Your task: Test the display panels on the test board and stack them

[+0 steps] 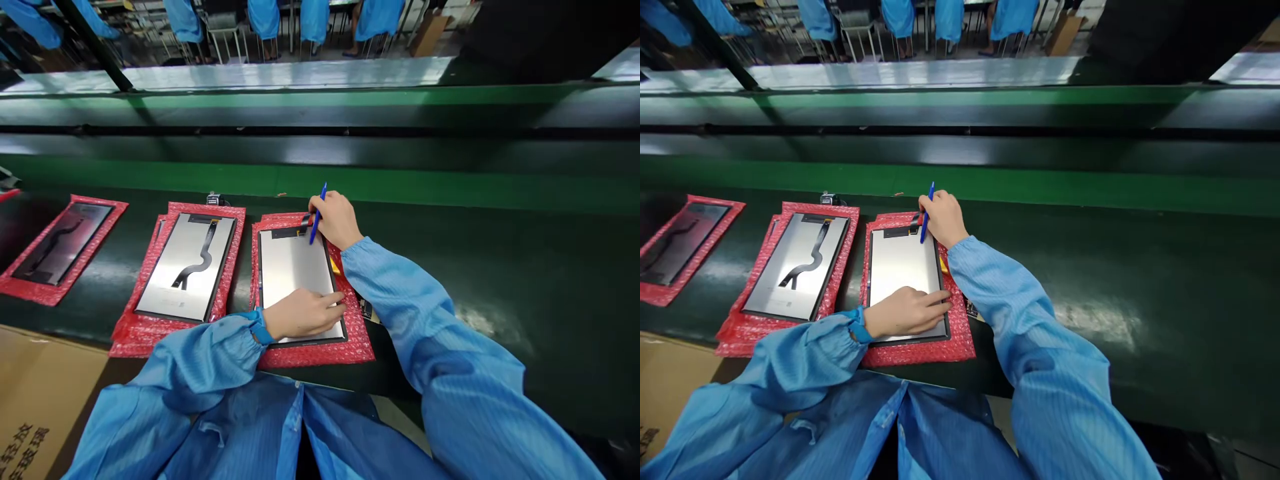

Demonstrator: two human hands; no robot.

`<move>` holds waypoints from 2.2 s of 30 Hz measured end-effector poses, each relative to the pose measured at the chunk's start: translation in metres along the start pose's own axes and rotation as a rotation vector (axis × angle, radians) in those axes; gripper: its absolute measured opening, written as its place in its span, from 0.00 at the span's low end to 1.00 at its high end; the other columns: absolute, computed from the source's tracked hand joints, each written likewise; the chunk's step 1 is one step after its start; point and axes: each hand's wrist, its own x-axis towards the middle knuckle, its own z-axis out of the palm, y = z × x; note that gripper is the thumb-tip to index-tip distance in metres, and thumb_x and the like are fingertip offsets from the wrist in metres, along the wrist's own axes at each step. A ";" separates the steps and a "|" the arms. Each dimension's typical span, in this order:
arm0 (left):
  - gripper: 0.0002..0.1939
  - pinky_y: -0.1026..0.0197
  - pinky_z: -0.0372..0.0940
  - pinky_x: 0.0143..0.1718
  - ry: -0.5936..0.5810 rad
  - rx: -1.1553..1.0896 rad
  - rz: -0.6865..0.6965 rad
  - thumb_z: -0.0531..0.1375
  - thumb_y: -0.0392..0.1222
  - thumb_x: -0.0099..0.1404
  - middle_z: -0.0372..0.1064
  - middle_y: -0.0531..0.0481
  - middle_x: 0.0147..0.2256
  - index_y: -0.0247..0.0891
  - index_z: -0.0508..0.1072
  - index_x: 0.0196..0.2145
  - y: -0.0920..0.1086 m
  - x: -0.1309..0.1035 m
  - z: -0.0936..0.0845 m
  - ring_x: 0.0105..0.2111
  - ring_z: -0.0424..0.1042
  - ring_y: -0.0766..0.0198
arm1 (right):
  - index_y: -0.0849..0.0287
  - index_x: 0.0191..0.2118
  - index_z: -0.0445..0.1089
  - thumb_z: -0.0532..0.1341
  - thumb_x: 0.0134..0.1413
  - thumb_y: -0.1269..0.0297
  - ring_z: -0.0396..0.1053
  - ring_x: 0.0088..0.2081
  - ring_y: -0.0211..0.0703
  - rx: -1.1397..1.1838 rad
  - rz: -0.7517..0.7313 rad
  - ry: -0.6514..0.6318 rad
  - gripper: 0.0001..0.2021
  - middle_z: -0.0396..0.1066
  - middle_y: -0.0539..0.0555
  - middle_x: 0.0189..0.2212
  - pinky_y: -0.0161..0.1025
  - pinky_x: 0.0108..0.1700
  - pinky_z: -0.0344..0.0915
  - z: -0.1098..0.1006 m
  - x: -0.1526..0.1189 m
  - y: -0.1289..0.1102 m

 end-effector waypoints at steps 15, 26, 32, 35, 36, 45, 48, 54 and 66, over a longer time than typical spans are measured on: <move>0.12 0.58 0.62 0.22 0.055 0.003 -0.089 0.47 0.39 0.72 0.73 0.45 0.48 0.36 0.69 0.42 0.006 0.003 0.017 0.26 0.75 0.66 | 0.57 0.55 0.65 0.54 0.52 0.78 0.75 0.41 0.48 0.411 0.153 0.163 0.24 0.76 0.56 0.40 0.47 0.47 0.72 -0.015 -0.013 0.018; 0.16 0.65 0.68 0.31 0.743 -0.422 -0.476 0.53 0.31 0.67 0.73 0.44 0.49 0.37 0.70 0.51 -0.005 -0.004 -0.040 0.35 0.74 0.68 | 0.57 0.60 0.61 0.70 0.48 0.59 0.70 0.30 0.39 1.023 0.332 -0.292 0.34 0.73 0.50 0.33 0.38 0.34 0.69 -0.069 -0.097 0.008; 0.20 0.64 0.51 0.19 0.348 -1.100 -0.742 0.57 0.41 0.66 0.75 0.49 0.35 0.38 0.72 0.55 -0.015 0.011 -0.042 0.17 0.49 0.74 | 0.54 0.43 0.61 0.69 0.54 0.58 0.68 0.28 0.35 1.130 0.285 -0.215 0.18 0.69 0.46 0.28 0.33 0.32 0.65 -0.073 -0.128 -0.006; 0.13 0.64 0.47 0.21 0.279 -1.193 -0.832 0.59 0.43 0.64 0.55 0.59 0.16 0.35 0.79 0.42 -0.016 0.014 -0.031 0.17 0.49 0.71 | 0.54 0.39 0.60 0.67 0.55 0.59 0.66 0.26 0.35 1.051 0.261 -0.171 0.15 0.68 0.45 0.28 0.33 0.31 0.63 -0.067 -0.132 -0.010; 0.12 0.64 0.46 0.21 0.284 -1.185 -0.852 0.59 0.42 0.63 0.50 0.60 0.15 0.35 0.80 0.39 -0.017 0.014 -0.028 0.18 0.49 0.71 | 0.55 0.39 0.60 0.67 0.56 0.61 0.67 0.27 0.35 1.016 0.242 -0.160 0.14 0.68 0.45 0.28 0.33 0.33 0.64 -0.064 -0.133 -0.011; 0.04 0.64 0.46 0.23 0.244 -1.141 -0.833 0.60 0.37 0.57 0.47 0.62 0.15 0.35 0.74 0.28 -0.017 0.015 -0.024 0.18 0.48 0.72 | 0.54 0.36 0.58 0.62 0.60 0.60 0.70 0.29 0.39 0.878 0.183 -0.151 0.10 0.71 0.48 0.30 0.37 0.33 0.66 -0.049 -0.142 -0.017; 0.05 0.64 0.47 0.22 0.266 -1.127 -0.846 0.61 0.39 0.59 0.47 0.62 0.15 0.36 0.76 0.29 -0.017 0.014 -0.028 0.17 0.49 0.72 | 0.54 0.35 0.57 0.62 0.60 0.60 0.70 0.29 0.39 0.901 0.201 -0.130 0.11 0.72 0.49 0.31 0.37 0.33 0.66 -0.050 -0.141 -0.020; 0.11 0.62 0.58 0.25 0.622 -0.773 -1.116 0.57 0.45 0.67 0.74 0.51 0.28 0.39 0.77 0.38 -0.024 -0.047 -0.062 0.25 0.67 0.66 | 0.53 0.32 0.57 0.66 0.53 0.65 0.73 0.28 0.40 0.882 0.350 0.164 0.14 0.73 0.47 0.28 0.37 0.33 0.67 -0.062 -0.138 -0.016; 0.13 0.62 0.60 0.32 0.232 -0.749 -1.309 0.55 0.50 0.70 0.69 0.53 0.28 0.39 0.71 0.39 -0.003 -0.102 -0.027 0.28 0.68 0.64 | 0.53 0.32 0.59 0.66 0.54 0.67 0.77 0.30 0.43 0.873 0.322 0.068 0.12 0.73 0.49 0.26 0.36 0.31 0.67 -0.057 -0.135 -0.011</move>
